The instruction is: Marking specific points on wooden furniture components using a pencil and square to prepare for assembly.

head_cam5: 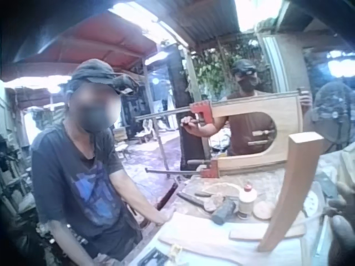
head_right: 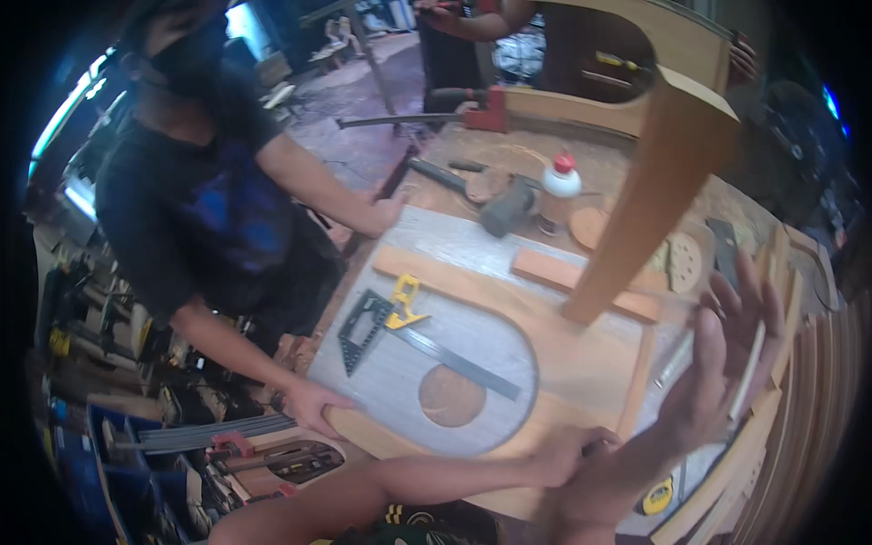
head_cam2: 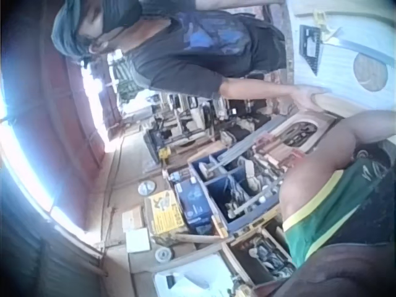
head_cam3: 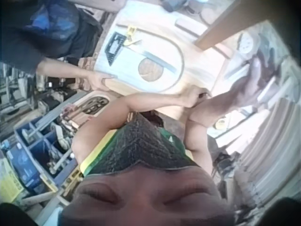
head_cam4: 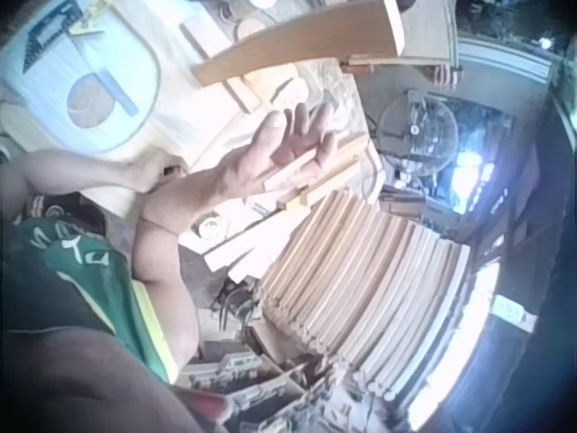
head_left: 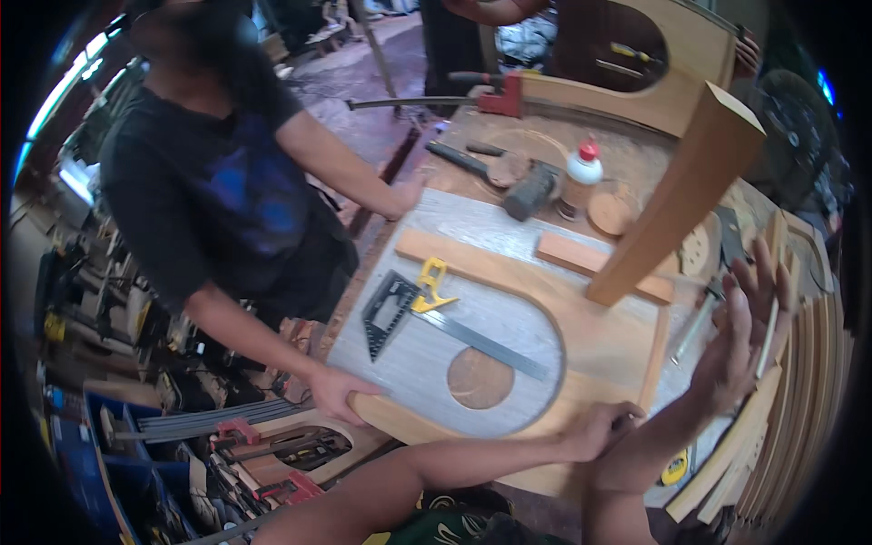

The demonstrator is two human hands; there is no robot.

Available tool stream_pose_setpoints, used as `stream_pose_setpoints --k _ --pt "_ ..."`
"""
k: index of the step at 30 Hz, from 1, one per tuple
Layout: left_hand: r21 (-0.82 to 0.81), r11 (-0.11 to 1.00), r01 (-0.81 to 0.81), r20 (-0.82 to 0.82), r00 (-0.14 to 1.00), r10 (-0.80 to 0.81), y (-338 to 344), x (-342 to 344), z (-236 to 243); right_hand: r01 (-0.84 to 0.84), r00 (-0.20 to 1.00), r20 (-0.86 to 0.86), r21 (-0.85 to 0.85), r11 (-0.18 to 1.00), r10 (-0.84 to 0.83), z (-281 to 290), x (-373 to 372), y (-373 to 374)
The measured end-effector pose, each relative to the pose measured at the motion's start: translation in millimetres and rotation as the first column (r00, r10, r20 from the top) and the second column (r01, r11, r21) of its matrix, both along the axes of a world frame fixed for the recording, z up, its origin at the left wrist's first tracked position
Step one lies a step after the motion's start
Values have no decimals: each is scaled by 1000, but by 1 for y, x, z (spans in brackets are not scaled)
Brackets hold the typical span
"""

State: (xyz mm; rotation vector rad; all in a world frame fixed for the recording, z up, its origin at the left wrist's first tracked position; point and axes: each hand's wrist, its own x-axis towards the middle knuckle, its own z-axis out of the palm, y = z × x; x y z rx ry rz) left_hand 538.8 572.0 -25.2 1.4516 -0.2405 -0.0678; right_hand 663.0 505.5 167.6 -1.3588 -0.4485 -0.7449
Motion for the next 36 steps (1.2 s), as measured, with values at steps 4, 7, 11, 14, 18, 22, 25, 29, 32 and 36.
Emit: stream_pose_setpoints --k 4,7,11,14,18,22,25,29,32,36 --pt "32 998 -61 10 998 61 11 5 -16 -34 995 -92 38 999 37 6 5 25" --pt "118 991 -61 -37 997 66 16 7 5 -37 992 -119 18 999 39 5 7 25" --pt "77 995 -58 -41 997 62 11 7 11 -33 991 -134 -92 995 20 -1 14 23" --pt "60 997 -44 -59 997 48 14 9 13 -30 990 -143 -83 996 17 -3 13 25" --pt "108 993 -45 -61 997 52 18 4 17 -74 986 -151 -42 996 67 -5 10 29" --pt "63 997 -32 -34 999 34 16 10 12 -5 986 -169 -90 996 -11 -5 13 29" --pt "101 995 -11 -56 998 17 18 10 12 5 987 -159 -71 997 -16 -5 15 27" --pt "89 995 -55 -26 998 58 17 12 8 -8 991 -132 -60 998 0 -3 15 33" --pt "77 994 -83 8 997 83 18 11 7 -23 992 -127 -56 998 15 -5 16 38" --pt "51 997 -58 -3 998 58 20 10 10 11 988 -155 -80 997 -23 -5 13 36"
